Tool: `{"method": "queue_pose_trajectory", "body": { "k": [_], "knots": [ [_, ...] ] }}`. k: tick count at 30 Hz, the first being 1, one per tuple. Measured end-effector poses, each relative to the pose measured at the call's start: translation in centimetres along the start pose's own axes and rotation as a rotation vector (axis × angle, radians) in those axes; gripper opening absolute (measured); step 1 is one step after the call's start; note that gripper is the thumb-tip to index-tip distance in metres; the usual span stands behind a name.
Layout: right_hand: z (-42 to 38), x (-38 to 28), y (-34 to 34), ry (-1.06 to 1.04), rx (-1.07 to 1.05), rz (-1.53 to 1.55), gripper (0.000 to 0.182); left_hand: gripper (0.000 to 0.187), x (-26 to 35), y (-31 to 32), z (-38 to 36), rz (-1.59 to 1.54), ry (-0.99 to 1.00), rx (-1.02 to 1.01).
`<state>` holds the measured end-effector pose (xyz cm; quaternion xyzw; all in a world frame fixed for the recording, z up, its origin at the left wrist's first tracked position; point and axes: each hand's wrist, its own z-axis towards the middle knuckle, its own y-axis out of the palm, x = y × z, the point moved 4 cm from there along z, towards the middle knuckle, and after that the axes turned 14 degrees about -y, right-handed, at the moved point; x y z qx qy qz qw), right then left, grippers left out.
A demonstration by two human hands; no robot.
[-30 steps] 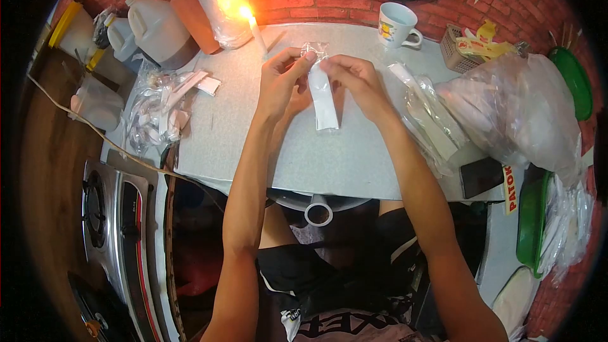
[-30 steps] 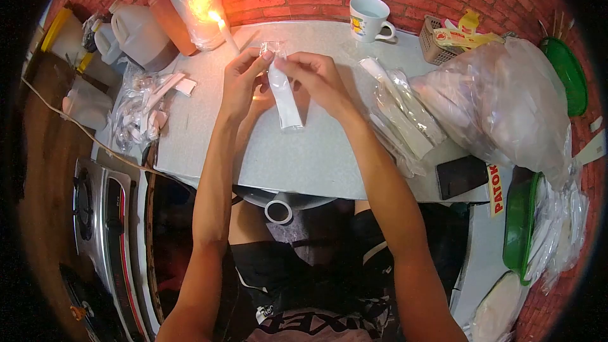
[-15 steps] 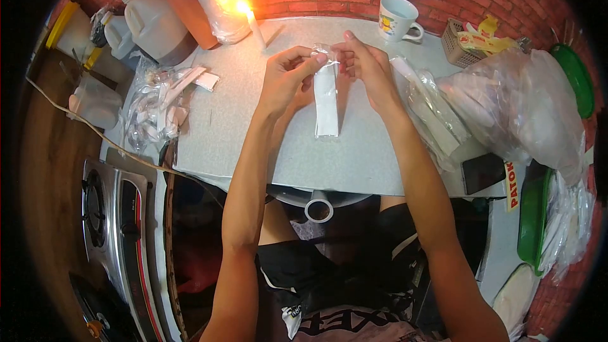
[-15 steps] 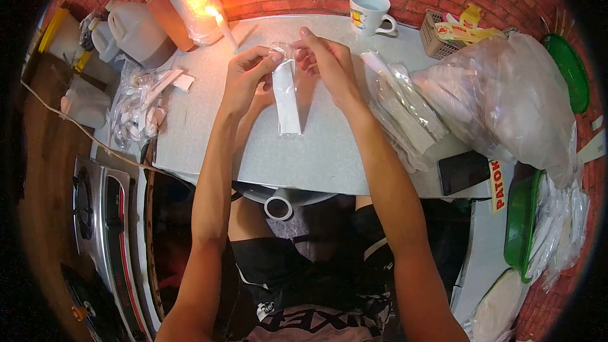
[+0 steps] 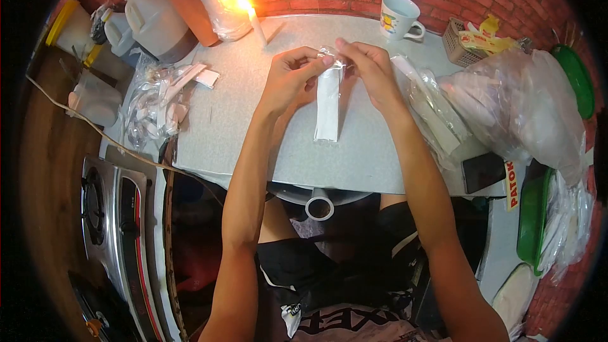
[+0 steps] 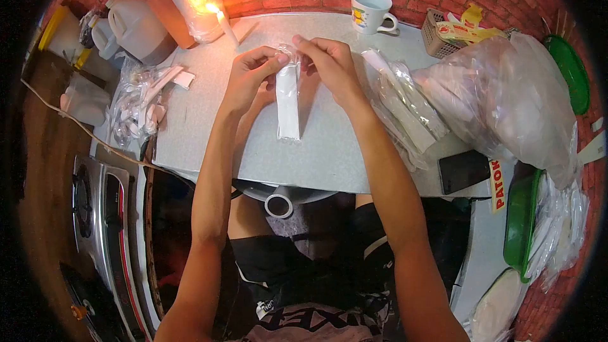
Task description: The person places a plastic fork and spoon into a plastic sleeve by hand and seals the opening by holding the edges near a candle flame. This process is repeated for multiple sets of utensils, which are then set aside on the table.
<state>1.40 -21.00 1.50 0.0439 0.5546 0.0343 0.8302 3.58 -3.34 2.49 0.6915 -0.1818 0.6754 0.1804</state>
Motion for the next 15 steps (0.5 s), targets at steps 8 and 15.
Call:
{"method": "queue_pose_trajectory", "body": {
  "k": [8,15],
  "knots": [
    [-0.06,-0.28,0.30,-0.061,-0.078,-0.046,0.038,0.021,-0.03,0.07,-0.06,-0.008,-0.014,-0.031],
    [-0.16,-0.28,0.30,-0.034,-0.047,-0.012,0.034,0.021,-0.03,0.14,-0.06,-0.001,-0.019,-0.049]
  ]
}}
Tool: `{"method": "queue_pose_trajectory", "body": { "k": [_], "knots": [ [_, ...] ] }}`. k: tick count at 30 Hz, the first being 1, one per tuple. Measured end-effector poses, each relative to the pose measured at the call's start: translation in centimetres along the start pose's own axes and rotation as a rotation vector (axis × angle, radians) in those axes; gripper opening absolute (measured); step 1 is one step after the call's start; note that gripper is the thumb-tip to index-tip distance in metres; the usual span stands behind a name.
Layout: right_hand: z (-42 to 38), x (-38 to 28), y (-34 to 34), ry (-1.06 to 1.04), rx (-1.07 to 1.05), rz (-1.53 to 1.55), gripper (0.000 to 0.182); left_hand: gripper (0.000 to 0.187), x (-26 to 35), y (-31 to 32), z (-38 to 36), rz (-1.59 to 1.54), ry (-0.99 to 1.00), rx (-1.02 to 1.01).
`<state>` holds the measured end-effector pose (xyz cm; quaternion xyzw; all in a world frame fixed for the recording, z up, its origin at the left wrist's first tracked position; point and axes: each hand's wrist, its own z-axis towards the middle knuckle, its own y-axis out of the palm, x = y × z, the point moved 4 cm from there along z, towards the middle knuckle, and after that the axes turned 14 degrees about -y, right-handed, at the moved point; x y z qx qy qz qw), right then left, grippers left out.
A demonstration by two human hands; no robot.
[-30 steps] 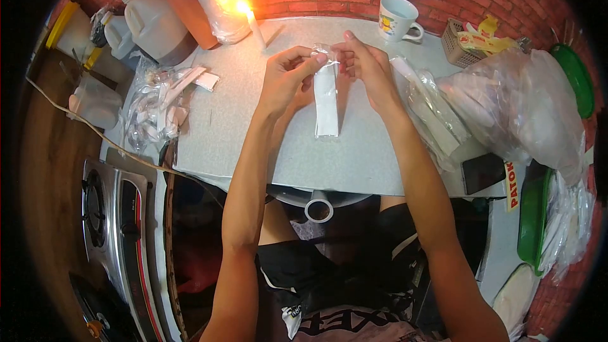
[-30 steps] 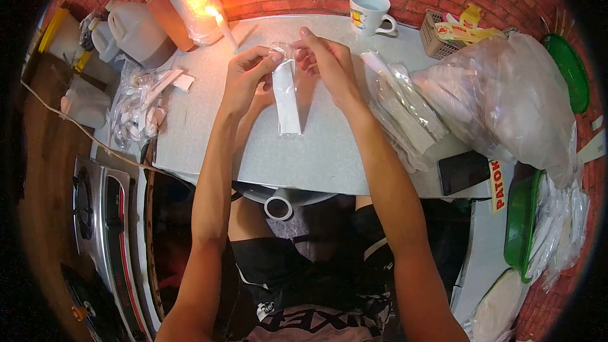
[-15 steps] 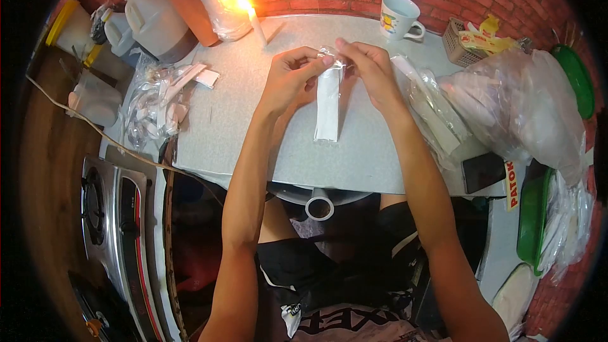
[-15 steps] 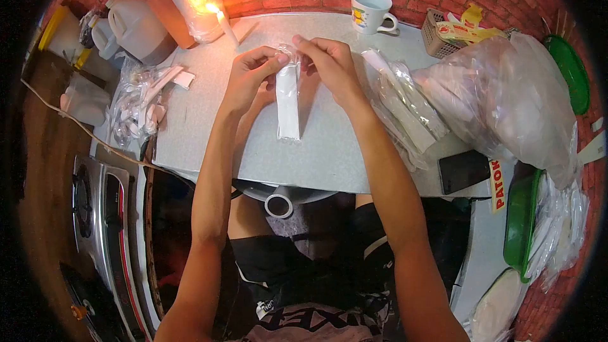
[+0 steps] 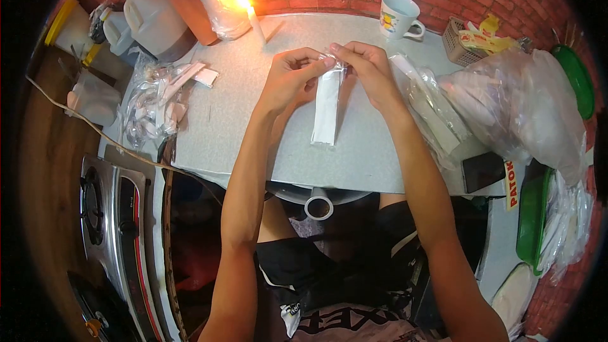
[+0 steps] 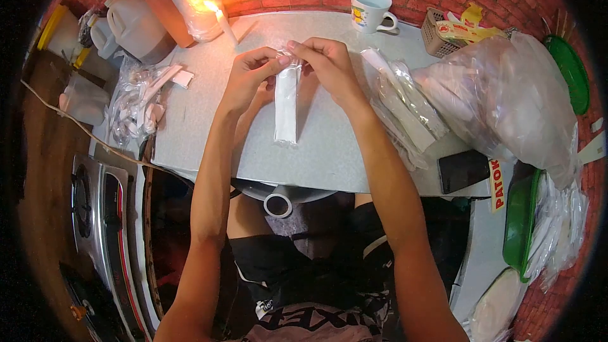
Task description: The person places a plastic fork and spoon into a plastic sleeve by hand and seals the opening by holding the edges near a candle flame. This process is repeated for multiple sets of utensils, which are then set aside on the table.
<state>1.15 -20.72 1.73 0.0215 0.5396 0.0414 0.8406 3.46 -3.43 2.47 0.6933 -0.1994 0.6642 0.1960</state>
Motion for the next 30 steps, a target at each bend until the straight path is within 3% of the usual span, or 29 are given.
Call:
{"method": "queue_pose_trajectory", "body": {
  "k": [2,4,10,13,16,20,26,28,30],
  "knots": [
    [-0.02,-0.41,0.31,-0.012,-0.025,-0.017,0.034,0.021,-0.04,-0.03,-0.02,0.008,-0.003,0.003],
    [-0.23,-0.51,0.36,0.092,0.123,0.048,0.033,0.020,-0.21,-0.13,0.08,0.018,-0.002,0.003],
    [-0.06,-0.36,0.60,-0.013,-0.026,-0.015,0.039,0.020,-0.19,-0.04,0.02,0.003,-0.017,0.000],
    [-0.11,-0.11,0.49,0.046,0.064,0.008,0.038,0.020,-0.25,0.00,-0.08,-0.056,-0.050,-0.023],
    [-0.28,0.02,0.61,0.084,0.016,0.006,0.039,0.019,-0.27,-0.17,-0.01,-0.010,-0.041,-0.024],
    [-0.07,0.34,0.48,-0.005,-0.020,-0.001,0.040,0.019,-0.25,-0.15,-0.04,-0.016,-0.045,-0.018],
    [-0.12,-0.17,0.25,0.092,0.130,0.137,0.038,0.017,-0.24,-0.45,-0.01,-0.043,-0.041,-0.020],
    [-0.10,-0.02,0.15,0.040,-0.019,0.044,0.034,0.016,-0.09,-0.51,-0.04,-0.031,-0.021,-0.007],
    [-0.11,0.25,-0.02,0.041,-0.038,0.053,0.032,0.016,-0.10,-0.64,0.00,-0.028,-0.022,0.002]
  ]
}}
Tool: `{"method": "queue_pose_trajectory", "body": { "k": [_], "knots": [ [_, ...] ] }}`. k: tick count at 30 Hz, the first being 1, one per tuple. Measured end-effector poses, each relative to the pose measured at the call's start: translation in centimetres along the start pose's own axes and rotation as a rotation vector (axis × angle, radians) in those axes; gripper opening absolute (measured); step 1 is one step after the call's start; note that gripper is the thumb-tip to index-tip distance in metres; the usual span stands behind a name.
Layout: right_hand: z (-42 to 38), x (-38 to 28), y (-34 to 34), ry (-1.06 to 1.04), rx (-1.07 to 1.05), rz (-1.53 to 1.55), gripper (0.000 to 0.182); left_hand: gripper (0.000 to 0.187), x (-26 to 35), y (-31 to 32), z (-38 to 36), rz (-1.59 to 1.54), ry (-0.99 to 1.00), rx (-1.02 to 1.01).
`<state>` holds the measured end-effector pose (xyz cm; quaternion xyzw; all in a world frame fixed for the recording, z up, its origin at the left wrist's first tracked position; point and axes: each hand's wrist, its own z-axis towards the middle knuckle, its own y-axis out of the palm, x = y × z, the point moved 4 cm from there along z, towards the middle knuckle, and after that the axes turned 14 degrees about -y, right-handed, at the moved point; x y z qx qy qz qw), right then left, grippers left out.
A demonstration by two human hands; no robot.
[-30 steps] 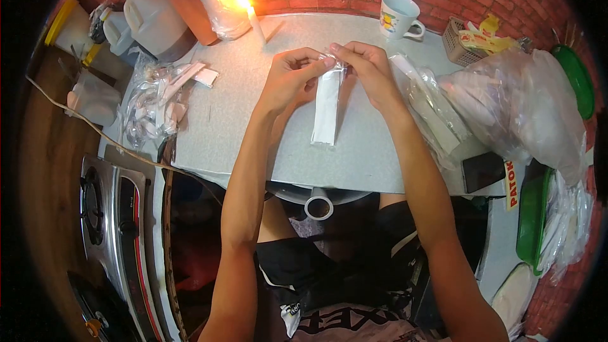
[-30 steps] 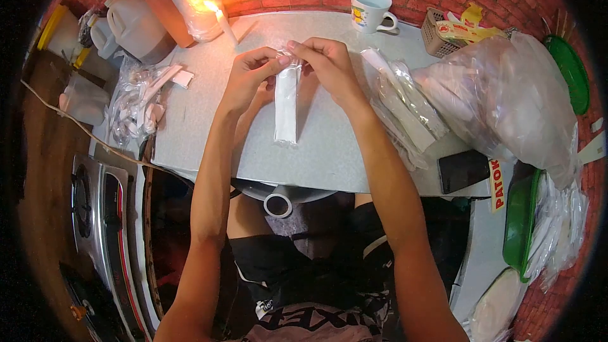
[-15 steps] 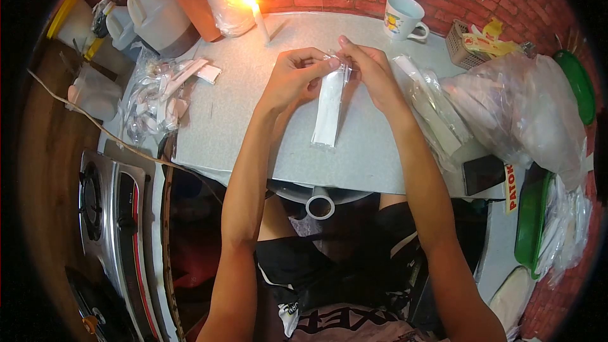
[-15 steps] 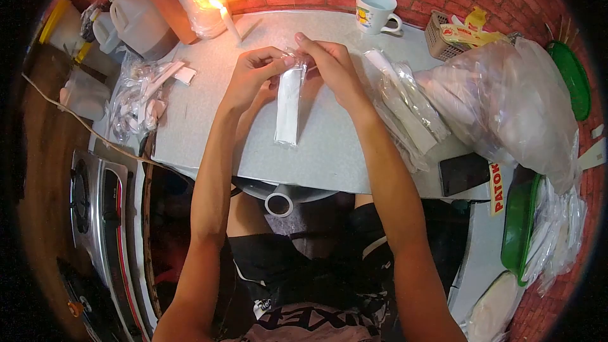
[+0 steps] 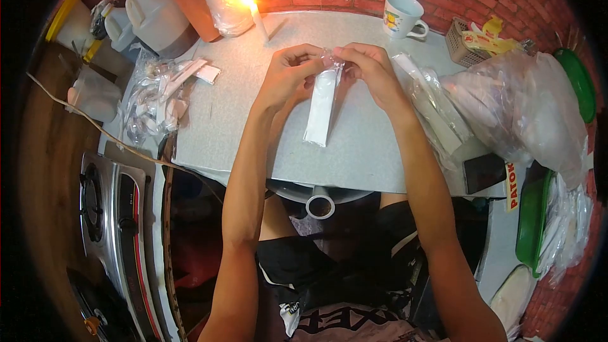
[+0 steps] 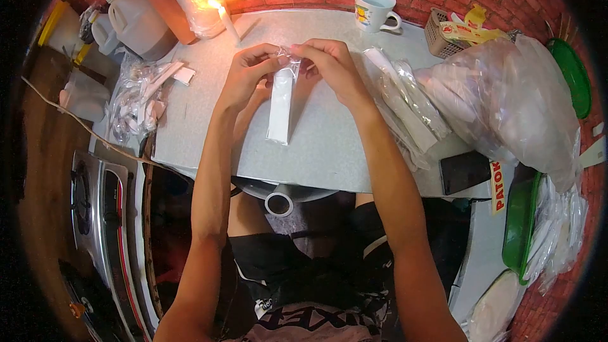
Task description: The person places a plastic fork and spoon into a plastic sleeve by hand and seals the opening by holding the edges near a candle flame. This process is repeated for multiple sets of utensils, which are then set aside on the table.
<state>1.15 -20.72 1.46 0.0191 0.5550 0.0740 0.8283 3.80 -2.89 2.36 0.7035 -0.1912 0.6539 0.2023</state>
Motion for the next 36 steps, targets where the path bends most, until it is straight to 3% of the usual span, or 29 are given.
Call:
{"method": "queue_pose_trajectory", "body": {
  "k": [7,17,23,26,32,34,36],
  "knots": [
    [-0.2,-0.8,0.3,-0.009,-0.052,-0.014,0.020,0.019,-0.2,-0.7,0.2,-0.013,-0.001,0.052],
    [-0.2,-1.3,0.8,-0.072,-0.089,-0.104,0.021,0.017,-0.3,-0.6,0.3,-0.028,0.028,0.131],
    [-0.1,-0.6,0.0,0.028,-0.003,-0.047,0.018,0.017,0.2,-0.7,0.1,0.023,0.059,0.136],
    [-0.3,-1.3,0.8,-0.024,-0.040,-0.085,0.018,0.020,0.1,-0.7,0.1,0.051,0.034,0.147],
    [-0.3,-1.4,1.0,-0.091,-0.046,-0.105,0.017,0.026,-0.1,-1.0,0.0,-0.198,-0.157,0.199],
    [-0.1,-1.3,0.9,-0.073,-0.049,-0.116,0.019,0.024,0.0,-1.1,0.4,-0.020,0.009,0.186],
    [-0.2,-1.4,1.0,-0.065,-0.041,-0.130,0.019,0.021,-0.2,-1.1,0.4,-0.043,0.018,0.189]
  ]
}}
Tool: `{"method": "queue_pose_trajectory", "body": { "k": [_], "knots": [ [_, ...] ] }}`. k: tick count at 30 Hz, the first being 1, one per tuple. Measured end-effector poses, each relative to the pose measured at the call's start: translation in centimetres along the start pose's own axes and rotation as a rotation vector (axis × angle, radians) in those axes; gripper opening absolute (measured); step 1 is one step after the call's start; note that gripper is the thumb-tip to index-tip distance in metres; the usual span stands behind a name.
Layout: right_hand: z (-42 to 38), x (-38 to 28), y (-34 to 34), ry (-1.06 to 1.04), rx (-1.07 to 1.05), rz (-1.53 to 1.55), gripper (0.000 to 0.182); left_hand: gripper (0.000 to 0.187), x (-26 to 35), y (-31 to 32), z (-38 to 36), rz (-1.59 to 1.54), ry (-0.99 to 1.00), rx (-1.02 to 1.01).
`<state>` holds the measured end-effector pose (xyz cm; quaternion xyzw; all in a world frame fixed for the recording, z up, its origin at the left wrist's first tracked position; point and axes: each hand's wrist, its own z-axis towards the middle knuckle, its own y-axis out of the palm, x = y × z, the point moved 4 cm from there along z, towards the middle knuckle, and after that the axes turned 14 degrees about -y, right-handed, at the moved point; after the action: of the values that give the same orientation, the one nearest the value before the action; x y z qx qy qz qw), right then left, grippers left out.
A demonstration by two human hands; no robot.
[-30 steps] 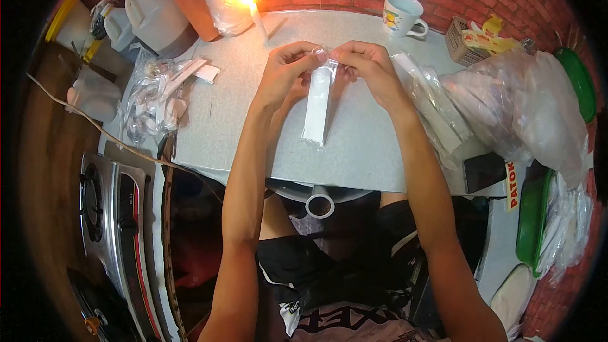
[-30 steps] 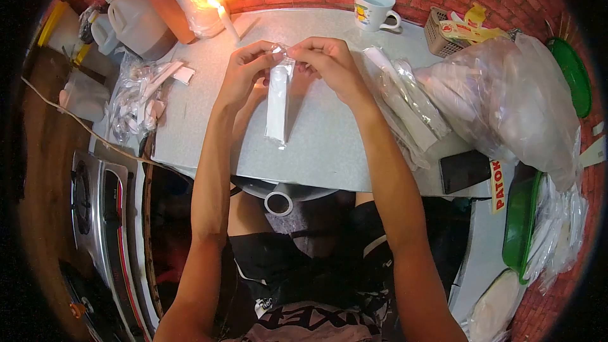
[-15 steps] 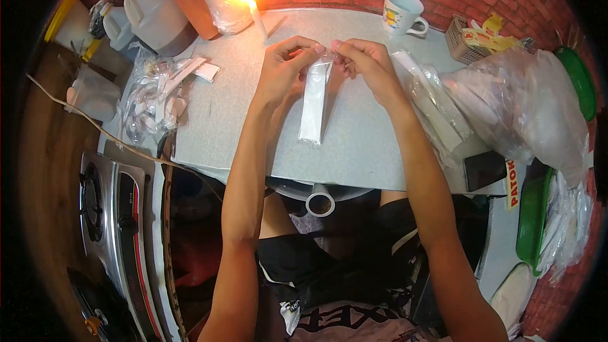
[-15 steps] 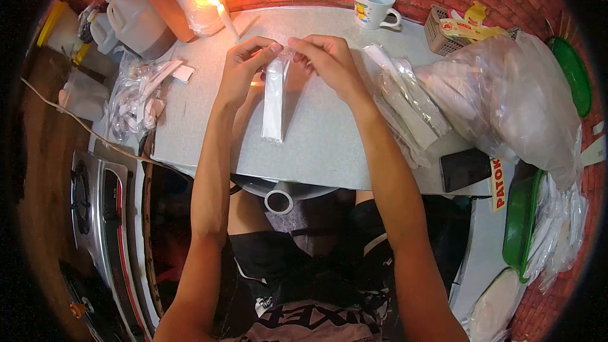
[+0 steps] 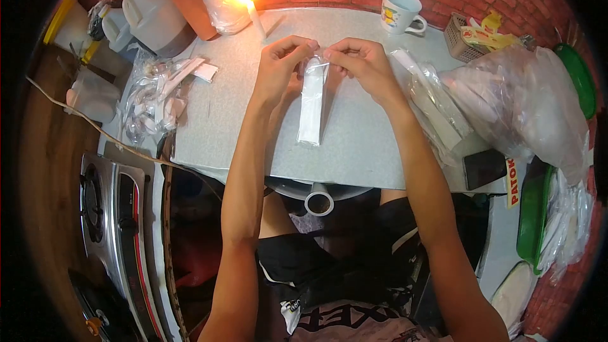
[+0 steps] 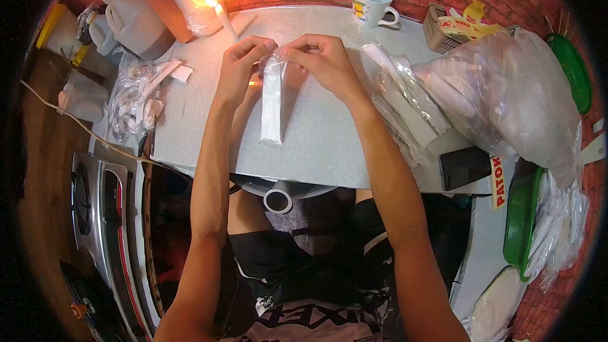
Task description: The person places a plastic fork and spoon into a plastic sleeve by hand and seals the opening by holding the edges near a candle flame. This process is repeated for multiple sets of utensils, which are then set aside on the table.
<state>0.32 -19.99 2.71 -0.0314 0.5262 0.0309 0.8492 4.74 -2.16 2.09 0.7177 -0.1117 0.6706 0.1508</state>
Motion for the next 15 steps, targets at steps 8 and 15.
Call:
{"method": "queue_pose_trajectory", "body": {
  "k": [8,15],
  "knots": [
    [0.10,0.21,-0.34,-0.003,0.021,-0.047,0.021,0.023,0.10,0.11,-0.04,0.063,0.078,-0.001],
    [0.10,0.30,-0.34,0.033,-0.013,0.054,0.020,0.019,-0.14,0.22,0.23,0.052,0.109,-0.013]
  ]
}}
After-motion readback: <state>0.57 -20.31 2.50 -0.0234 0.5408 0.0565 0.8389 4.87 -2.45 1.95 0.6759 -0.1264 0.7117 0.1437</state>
